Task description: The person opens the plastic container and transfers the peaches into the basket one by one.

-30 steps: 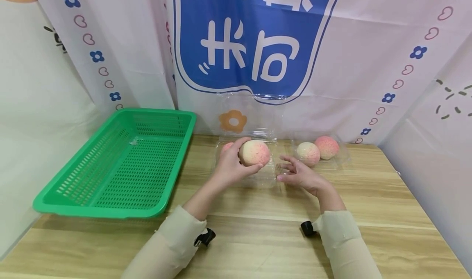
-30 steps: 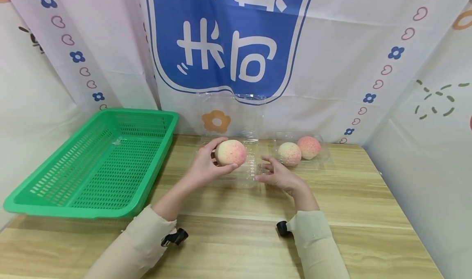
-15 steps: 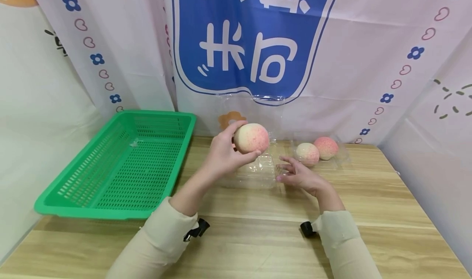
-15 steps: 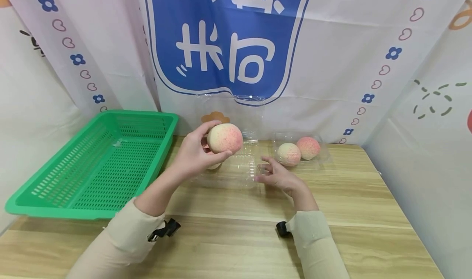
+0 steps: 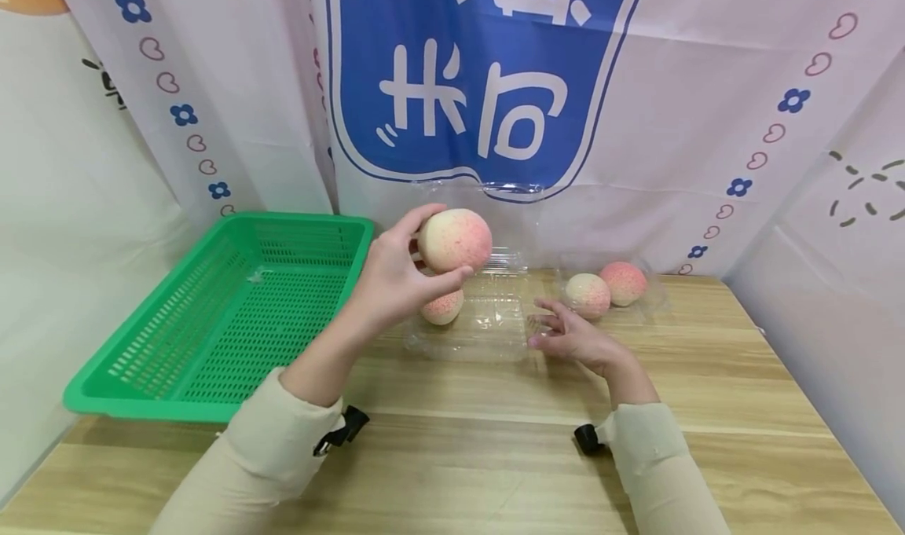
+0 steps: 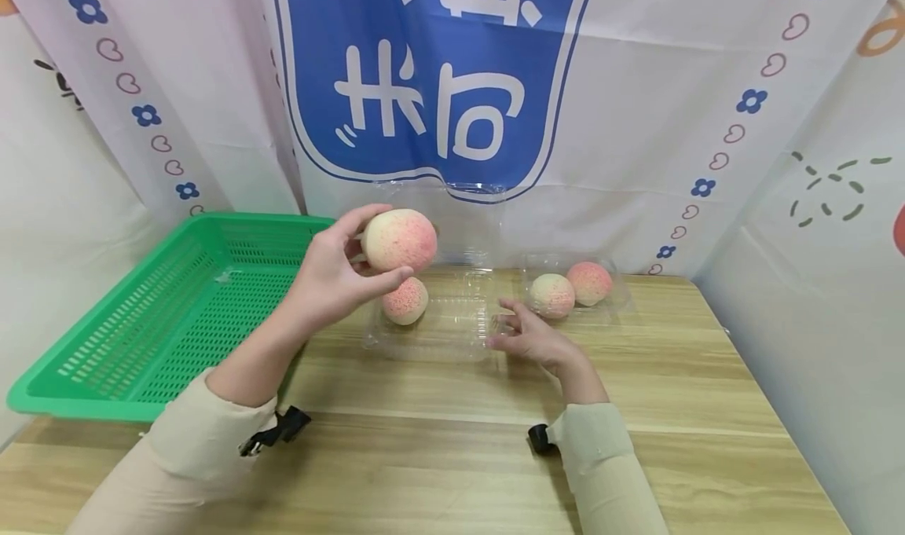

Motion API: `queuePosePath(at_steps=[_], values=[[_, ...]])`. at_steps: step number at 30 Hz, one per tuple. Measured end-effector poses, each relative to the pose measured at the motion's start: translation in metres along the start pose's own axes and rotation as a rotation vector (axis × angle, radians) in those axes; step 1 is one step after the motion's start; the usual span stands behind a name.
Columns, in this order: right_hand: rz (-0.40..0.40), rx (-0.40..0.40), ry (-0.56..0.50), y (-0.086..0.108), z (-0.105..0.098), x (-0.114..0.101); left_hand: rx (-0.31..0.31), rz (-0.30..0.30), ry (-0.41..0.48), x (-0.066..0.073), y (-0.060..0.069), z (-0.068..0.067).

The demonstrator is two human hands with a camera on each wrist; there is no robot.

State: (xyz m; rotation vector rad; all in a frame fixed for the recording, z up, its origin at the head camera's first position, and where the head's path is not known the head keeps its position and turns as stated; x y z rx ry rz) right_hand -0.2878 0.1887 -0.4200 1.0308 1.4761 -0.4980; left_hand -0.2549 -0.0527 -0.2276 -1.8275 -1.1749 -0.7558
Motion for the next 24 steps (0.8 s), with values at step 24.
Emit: queuePosePath(at_steps=[24], values=[[-0.005,0.004,-0.021,0.001,0.000,0.000,0.154,-0.026,-0.153,-0.046,-0.028,-0.120]])
Point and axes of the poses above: each hand's wrist, its own y-axis away from the middle knuckle, its own z-axis out of the palm, x = y × z, the point moved 8 cm from there along -y, towards the middle knuckle, and after that the axes turned 3 degrees about -x, right-handed, at the moved point
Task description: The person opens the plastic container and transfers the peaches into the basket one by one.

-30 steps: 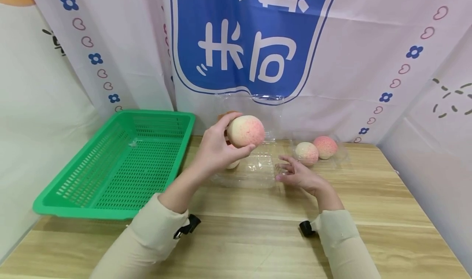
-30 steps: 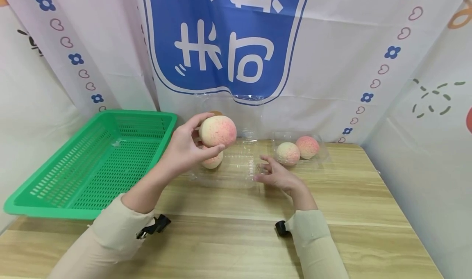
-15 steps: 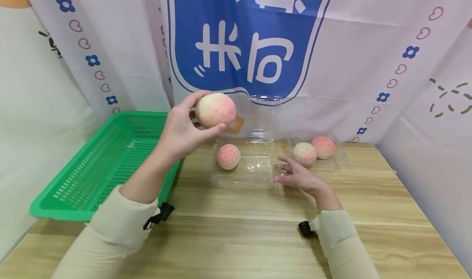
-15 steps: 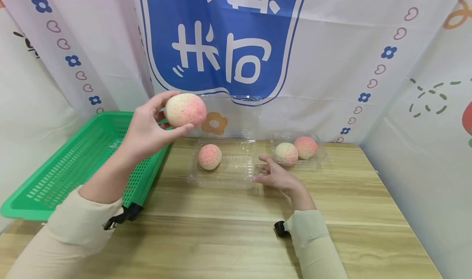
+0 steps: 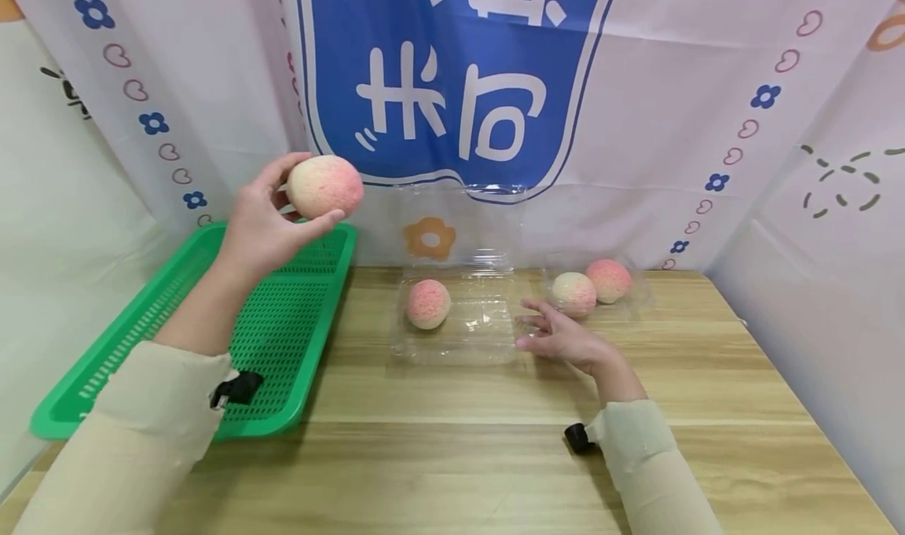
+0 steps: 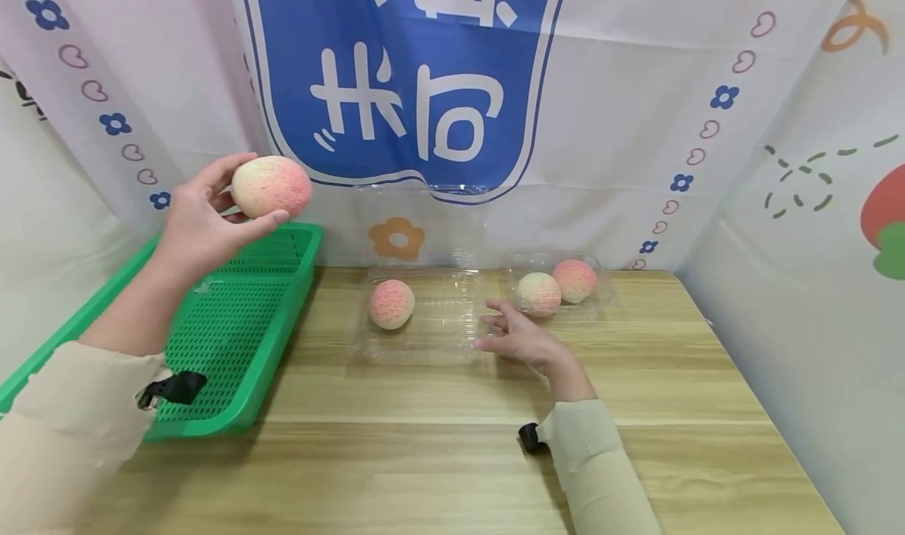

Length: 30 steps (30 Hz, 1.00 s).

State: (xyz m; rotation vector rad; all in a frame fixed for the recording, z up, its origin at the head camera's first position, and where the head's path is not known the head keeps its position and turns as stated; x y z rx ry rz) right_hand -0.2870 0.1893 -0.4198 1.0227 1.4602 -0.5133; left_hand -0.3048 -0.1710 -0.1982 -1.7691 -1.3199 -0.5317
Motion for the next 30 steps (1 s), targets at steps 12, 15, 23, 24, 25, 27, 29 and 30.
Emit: queuePosePath(at_steps=[12,15,23,24,25,27,29,30], values=[[-0.011,-0.003,-0.002,-0.002,0.003,-0.001,-0.039,-0.078,-0.044,-0.069,-0.022,-0.015],[-0.010,-0.001,-0.008,-0.002,0.003,-0.001,-0.048,-0.090,-0.060,-0.082,-0.024,-0.015],[-0.002,0.007,-0.010,-0.001,0.001,0.000,-0.110,-0.097,-0.132,-0.115,-0.025,-0.007],[-0.002,0.008,-0.010,-0.001,0.000,0.000,-0.124,-0.097,-0.141,-0.119,-0.025,-0.005],[-0.001,0.010,-0.011,-0.001,0.000,0.000,-0.138,-0.096,-0.149,-0.122,-0.025,-0.003],[0.002,0.010,-0.011,-0.001,-0.001,0.001,-0.166,-0.098,-0.157,-0.128,-0.024,0.000],[0.005,0.011,-0.010,-0.001,-0.001,0.001,-0.194,-0.109,-0.187,-0.135,-0.023,0.003],[0.007,0.011,-0.009,0.000,-0.001,0.001,-0.211,-0.118,-0.196,-0.139,-0.022,0.005]])
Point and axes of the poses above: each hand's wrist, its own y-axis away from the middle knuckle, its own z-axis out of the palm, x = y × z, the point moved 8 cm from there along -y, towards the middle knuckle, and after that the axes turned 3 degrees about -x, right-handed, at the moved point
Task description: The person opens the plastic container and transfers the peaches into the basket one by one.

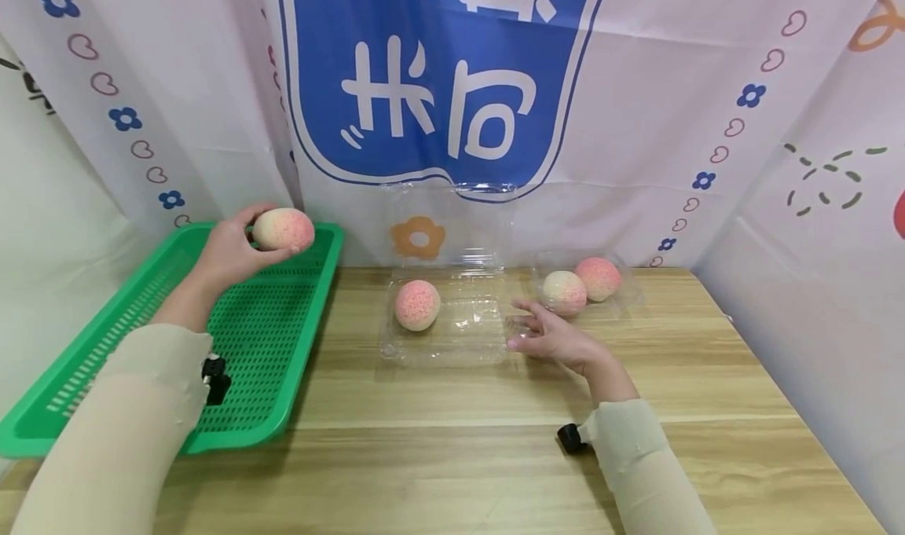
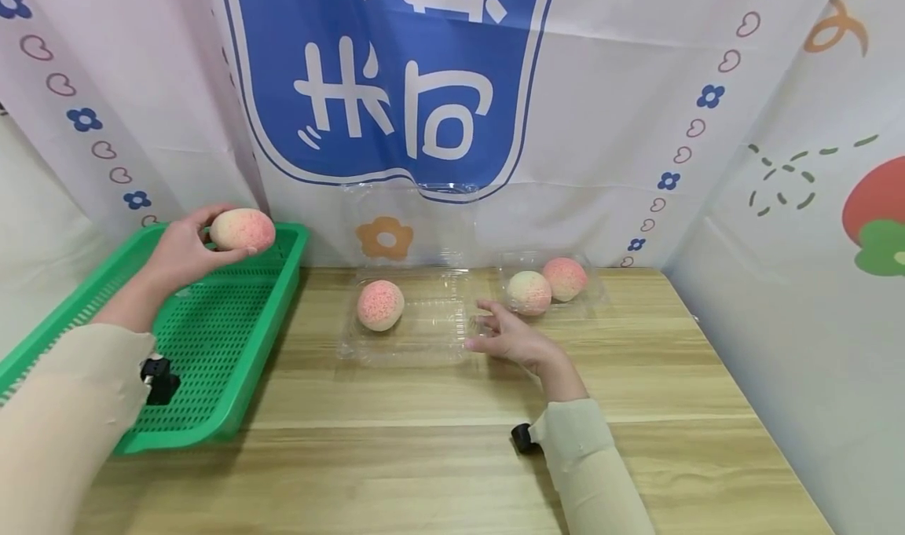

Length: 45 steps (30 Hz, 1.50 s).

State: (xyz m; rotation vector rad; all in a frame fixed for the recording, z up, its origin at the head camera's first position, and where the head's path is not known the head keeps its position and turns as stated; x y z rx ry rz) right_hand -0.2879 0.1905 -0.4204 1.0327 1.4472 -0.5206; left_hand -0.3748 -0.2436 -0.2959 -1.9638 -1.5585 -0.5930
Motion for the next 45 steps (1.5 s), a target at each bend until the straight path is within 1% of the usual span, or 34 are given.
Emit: queuePosePath(at_steps=[6,11,16,20,29,37,45], values=[[-0.007,-0.002,0.001,0.000,0.000,-0.002,-0.112,-0.048,-0.061,-0.020,0.001,0.010],[-0.015,0.001,-0.001,-0.002,-0.001,-0.002,-0.200,-0.045,-0.087,-0.029,0.001,0.020],[-0.017,-0.005,-0.006,-0.002,0.000,-0.003,-0.255,-0.035,-0.101,-0.035,0.003,0.031],[-0.012,0.000,-0.001,-0.001,-0.001,-0.003,-0.273,-0.024,-0.111,-0.038,0.003,0.036],[-0.005,0.004,0.005,-0.002,-0.001,-0.003,-0.295,-0.017,-0.136,-0.045,0.003,0.041],[-0.009,0.002,-0.008,-0.001,-0.001,-0.002,-0.326,-0.027,-0.123,-0.054,0.004,0.048],[-0.012,0.001,-0.016,-0.001,0.000,0.000,-0.343,-0.018,-0.136,-0.054,0.004,0.052]])
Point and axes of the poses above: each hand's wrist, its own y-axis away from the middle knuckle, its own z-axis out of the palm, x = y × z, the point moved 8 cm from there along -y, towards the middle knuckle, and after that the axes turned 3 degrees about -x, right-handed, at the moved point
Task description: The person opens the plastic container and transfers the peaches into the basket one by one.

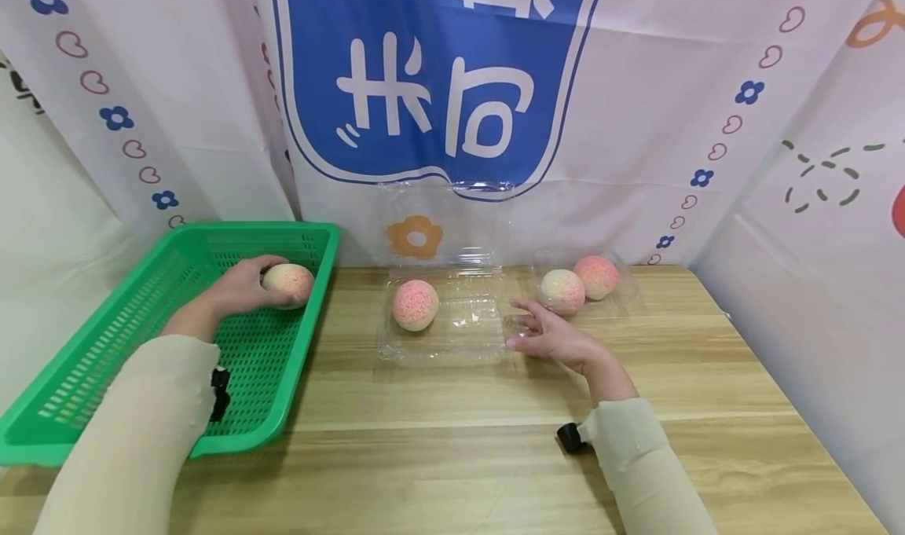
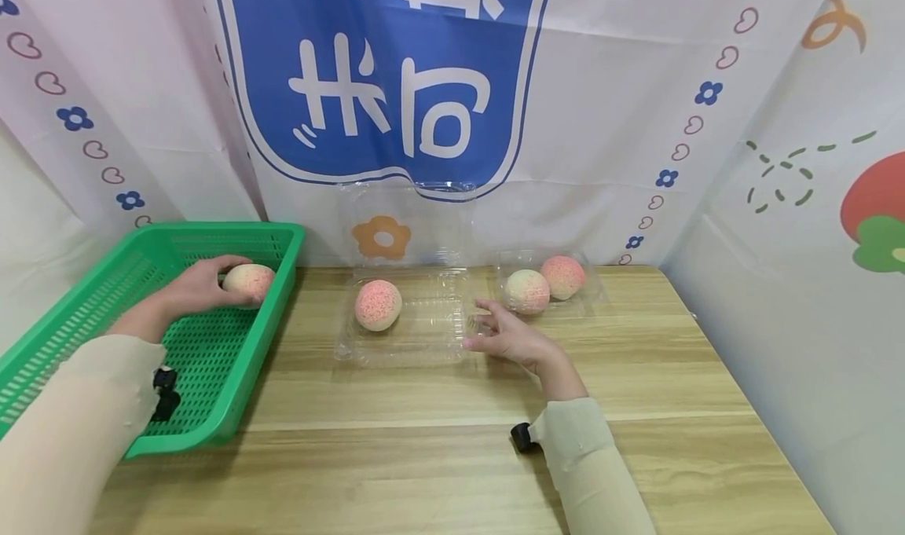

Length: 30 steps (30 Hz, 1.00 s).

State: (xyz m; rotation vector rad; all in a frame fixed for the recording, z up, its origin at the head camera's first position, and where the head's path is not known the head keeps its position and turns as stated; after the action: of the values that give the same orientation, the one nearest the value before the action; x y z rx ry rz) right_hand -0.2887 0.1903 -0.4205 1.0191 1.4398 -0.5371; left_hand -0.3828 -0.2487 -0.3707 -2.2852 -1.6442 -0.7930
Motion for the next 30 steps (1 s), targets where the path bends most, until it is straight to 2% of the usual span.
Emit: queuePosePath(at_steps=[7,13,18,30], values=[[-0.001,0.002,0.009,0.000,0.000,0.000,-0.008,0.005,0.006,0.002,0.003,0.001],[-0.007,0.004,0.012,0.000,0.001,-0.001,0.013,0.020,0.002,0.001,0.002,0.000],[-0.003,0.002,0.013,0.000,0.001,-0.001,-0.014,0.010,-0.023,0.002,0.000,0.002],[0.003,0.000,0.015,0.000,0.001,-0.001,-0.063,0.009,-0.108,0.022,-0.001,0.003]])
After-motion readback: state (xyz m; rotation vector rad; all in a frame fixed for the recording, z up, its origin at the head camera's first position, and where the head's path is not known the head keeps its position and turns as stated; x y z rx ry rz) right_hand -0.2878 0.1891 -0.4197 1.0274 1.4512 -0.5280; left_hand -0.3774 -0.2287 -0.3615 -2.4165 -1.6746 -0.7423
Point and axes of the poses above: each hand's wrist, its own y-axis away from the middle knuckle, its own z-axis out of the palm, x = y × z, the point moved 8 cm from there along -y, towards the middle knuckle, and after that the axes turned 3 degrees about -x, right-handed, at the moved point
